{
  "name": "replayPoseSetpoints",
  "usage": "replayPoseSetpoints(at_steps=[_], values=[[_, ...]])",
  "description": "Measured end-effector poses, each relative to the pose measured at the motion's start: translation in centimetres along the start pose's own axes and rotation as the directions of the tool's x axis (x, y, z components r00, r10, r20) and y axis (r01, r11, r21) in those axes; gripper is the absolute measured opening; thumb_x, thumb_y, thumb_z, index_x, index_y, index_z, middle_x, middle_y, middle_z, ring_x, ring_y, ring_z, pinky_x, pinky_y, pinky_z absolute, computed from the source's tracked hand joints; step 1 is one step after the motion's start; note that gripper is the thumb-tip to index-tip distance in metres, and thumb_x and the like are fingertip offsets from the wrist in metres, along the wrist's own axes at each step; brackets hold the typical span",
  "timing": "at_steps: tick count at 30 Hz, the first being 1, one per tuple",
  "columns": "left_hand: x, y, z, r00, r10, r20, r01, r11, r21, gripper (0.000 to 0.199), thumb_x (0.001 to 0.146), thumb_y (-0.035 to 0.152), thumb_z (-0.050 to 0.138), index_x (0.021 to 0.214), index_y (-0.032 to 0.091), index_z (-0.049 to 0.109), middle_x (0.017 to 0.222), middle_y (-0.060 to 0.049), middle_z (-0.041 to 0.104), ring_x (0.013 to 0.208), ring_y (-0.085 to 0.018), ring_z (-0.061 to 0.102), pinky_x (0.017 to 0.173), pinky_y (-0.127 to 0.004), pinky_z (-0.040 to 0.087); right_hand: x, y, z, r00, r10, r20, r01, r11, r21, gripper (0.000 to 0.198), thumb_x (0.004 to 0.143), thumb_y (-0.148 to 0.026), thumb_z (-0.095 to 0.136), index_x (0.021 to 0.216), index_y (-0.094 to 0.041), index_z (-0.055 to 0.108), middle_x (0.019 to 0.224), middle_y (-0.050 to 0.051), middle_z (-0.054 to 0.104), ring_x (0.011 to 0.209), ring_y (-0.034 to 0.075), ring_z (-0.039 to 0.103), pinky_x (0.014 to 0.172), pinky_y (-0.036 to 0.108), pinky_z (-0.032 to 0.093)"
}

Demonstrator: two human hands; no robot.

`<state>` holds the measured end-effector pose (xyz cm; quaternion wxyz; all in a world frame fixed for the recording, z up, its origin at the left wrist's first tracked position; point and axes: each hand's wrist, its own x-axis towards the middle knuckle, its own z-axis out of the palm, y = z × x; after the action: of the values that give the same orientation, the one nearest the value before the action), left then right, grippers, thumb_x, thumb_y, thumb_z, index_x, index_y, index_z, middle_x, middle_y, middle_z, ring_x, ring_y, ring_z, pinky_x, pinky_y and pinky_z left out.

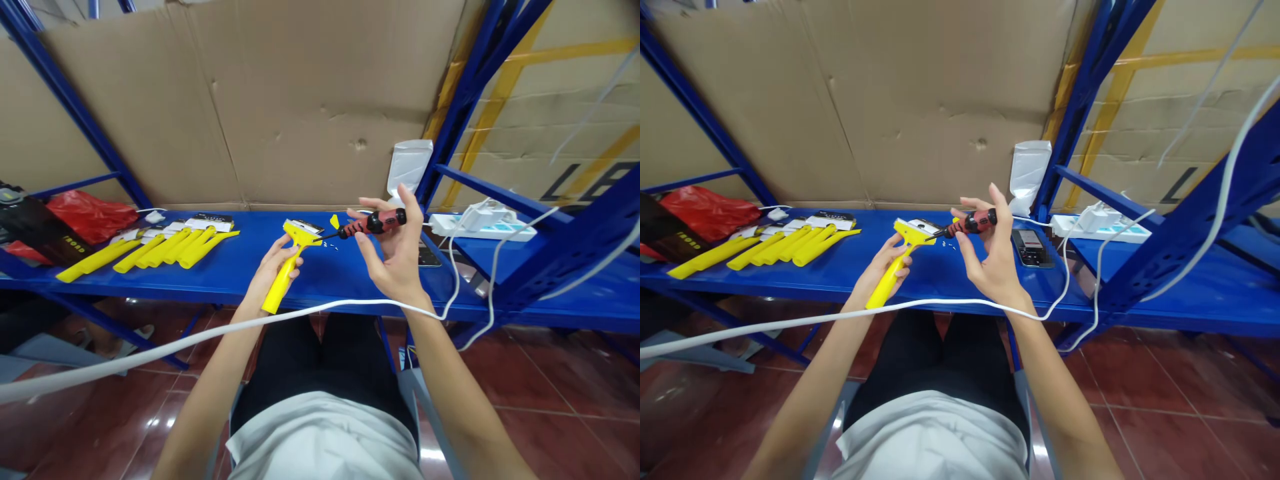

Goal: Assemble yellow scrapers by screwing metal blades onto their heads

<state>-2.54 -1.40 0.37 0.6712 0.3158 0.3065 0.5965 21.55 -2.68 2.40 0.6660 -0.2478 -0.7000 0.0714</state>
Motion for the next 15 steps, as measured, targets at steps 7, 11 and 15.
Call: replayPoseSetpoints(at_steps=[7, 11, 15], values=[[0.2, 0.1, -0.4, 0.999, 0.016, 0.028, -0.016, 1.0, 0.002, 0.073, 0.087, 0.009, 0.087, 0.153, 0.022, 0.06, 0.123, -0.011, 0.075, 0.07, -0.008, 0.071, 0.047, -0.012, 0.047, 0.0, -0.6, 0.5, 0.998, -0.055, -0.035, 0.054, 0.998, -0.036, 0.07, 0.109, -0.048, 0.076, 0.17, -0.04, 0.045, 0.133, 0.008, 0.076, 0.12, 0.031, 0.08, 0.113, 0.059, 0.071], [0.5, 0.1, -0.5, 0.999, 0.037, 0.035, -0.037, 0.999, -0.002, 0.07, 0.086, 0.009, 0.088, 0.149, 0.022, 0.061, 0.121, -0.01, 0.075, 0.069, -0.008, 0.07, 0.046, -0.012, 0.046, 0.3, -1.2, 0.4, 0.998, -0.047, -0.037, 0.045, 0.998, -0.046, 0.07, 0.108, -0.046, 0.078, 0.17, -0.041, 0.047, 0.134, 0.008, 0.077, 0.117, 0.03, 0.081, 0.11, 0.057, 0.073], [0.6, 0.2, -0.6, 0.998, 0.044, 0.044, -0.044, 0.999, -0.003, 0.067, 0.083, 0.01, 0.088, 0.143, 0.022, 0.062, 0.113, -0.007, 0.075, 0.068, -0.009, 0.07, 0.045, -0.012, 0.045, 0.5, -1.8, 0.1, 0.999, -0.012, -0.047, 0.011, 1.0, -0.023, 0.071, 0.106, -0.046, 0.081, 0.169, -0.042, 0.049, 0.13, 0.007, 0.078, 0.118, 0.031, 0.082, 0.109, 0.059, 0.073]])
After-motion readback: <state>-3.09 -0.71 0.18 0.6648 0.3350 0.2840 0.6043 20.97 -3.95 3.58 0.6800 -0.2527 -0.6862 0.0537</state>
